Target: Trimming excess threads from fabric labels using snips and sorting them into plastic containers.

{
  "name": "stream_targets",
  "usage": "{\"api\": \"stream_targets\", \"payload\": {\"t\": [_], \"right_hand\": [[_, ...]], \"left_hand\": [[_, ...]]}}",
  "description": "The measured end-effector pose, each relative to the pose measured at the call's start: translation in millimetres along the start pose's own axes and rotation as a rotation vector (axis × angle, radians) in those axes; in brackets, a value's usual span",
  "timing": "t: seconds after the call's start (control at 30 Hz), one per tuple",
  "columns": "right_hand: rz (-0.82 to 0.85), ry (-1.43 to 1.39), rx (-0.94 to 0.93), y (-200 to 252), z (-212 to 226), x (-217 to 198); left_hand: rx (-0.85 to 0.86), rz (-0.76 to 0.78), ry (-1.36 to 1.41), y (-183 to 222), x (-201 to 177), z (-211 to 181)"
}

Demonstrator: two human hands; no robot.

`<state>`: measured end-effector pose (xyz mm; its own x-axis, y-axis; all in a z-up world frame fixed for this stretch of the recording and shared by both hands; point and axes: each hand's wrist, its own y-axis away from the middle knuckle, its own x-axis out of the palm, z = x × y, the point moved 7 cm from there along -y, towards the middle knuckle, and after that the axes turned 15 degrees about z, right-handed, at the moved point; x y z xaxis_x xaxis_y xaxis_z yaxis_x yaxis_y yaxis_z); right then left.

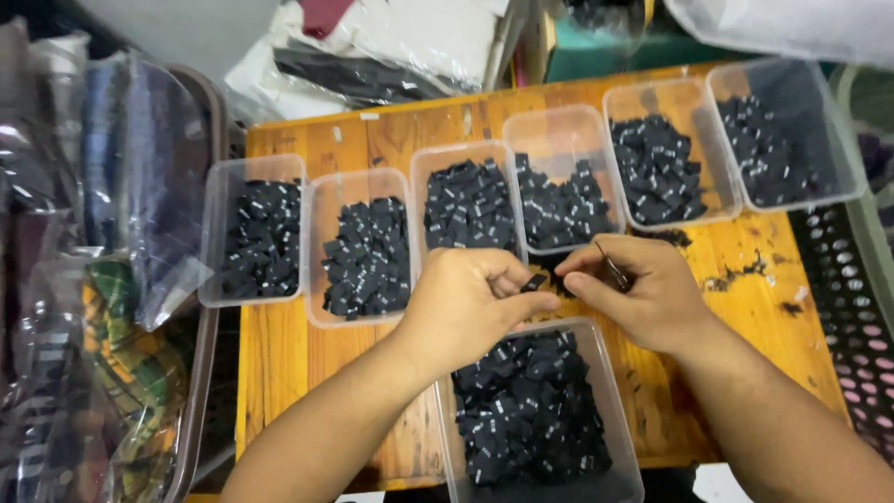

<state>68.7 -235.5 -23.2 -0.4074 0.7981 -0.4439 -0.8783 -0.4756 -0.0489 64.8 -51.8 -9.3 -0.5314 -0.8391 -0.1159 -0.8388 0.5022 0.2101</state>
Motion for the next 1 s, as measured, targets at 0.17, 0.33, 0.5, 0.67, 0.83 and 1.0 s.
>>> {"api": "stream_targets", "payload": {"t": [0.17,0.33,0.5,0.67,0.83,1.0], "right_hand": [[-0.016,-0.131,0.019,2,6,8],[-0.035,-0.176,0.116,7,-21,5],[-0.039,-0.224,0.162,1,-17,3],[0.005,-0.315,0.15,-5,-13,11],[0.031,-0.188,0.164,-5,-5,6],[0.158,-0.067,0.199,-7,5,8]], "left_hand": [[0.031,0.053,-0.106,-5,8,-8],[0.1,0.089,-0.199,-7,7,-8],[0.006,0.215,-0.241,-8,-1,-9],[0.023,0.279,-0.233,-7,2,-12],[0.082,0.315,-0.706,3,-11,-15],[-0.011,0.419,-0.943,5,-24,-3]]}}
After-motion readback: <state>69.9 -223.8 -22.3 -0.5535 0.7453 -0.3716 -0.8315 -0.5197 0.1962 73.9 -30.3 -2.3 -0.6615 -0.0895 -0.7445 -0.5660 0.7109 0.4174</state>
